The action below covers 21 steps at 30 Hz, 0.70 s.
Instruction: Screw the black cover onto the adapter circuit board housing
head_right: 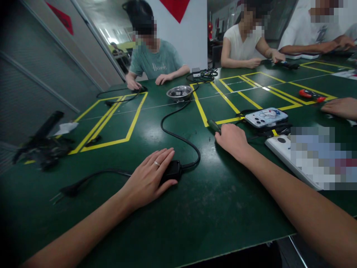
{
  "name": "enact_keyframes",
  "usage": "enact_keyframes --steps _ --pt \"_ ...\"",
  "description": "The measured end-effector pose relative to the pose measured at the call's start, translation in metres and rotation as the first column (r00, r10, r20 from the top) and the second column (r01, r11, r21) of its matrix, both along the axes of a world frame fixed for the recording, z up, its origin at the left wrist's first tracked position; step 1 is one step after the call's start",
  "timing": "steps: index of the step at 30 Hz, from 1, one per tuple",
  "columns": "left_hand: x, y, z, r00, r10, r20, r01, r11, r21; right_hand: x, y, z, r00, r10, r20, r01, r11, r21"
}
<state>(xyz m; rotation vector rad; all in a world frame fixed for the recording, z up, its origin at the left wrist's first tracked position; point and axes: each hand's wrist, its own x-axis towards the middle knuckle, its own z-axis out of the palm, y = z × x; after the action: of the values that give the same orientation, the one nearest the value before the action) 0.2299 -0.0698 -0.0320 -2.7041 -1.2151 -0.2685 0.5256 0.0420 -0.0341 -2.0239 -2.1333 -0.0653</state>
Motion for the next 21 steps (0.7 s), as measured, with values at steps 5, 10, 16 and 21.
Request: enact_keyframes --steps 5,10,16,21 --pt "-0.003 -0.003 0.0 0.985 -0.165 0.056 0.159 0.982 0.099 0.003 0.0 0.019 0.737 0.04 -0.675 0.025 0.996 0.086" --pt "-0.005 -0.001 0.0 0.969 -0.243 0.053 0.237 0.967 0.097 -0.005 -0.004 0.028 0.163 0.255 -0.953 0.01 0.965 0.26" --pt "-0.006 -0.001 -0.003 0.965 -0.251 0.074 0.244 0.965 0.097 -0.014 -0.009 0.021 0.125 0.413 -0.902 0.142 0.893 0.428" --pt "-0.006 -0.001 -0.002 0.966 -0.247 0.081 0.239 0.967 0.092 -0.02 -0.012 0.012 0.195 0.459 -0.867 0.069 0.875 0.479"
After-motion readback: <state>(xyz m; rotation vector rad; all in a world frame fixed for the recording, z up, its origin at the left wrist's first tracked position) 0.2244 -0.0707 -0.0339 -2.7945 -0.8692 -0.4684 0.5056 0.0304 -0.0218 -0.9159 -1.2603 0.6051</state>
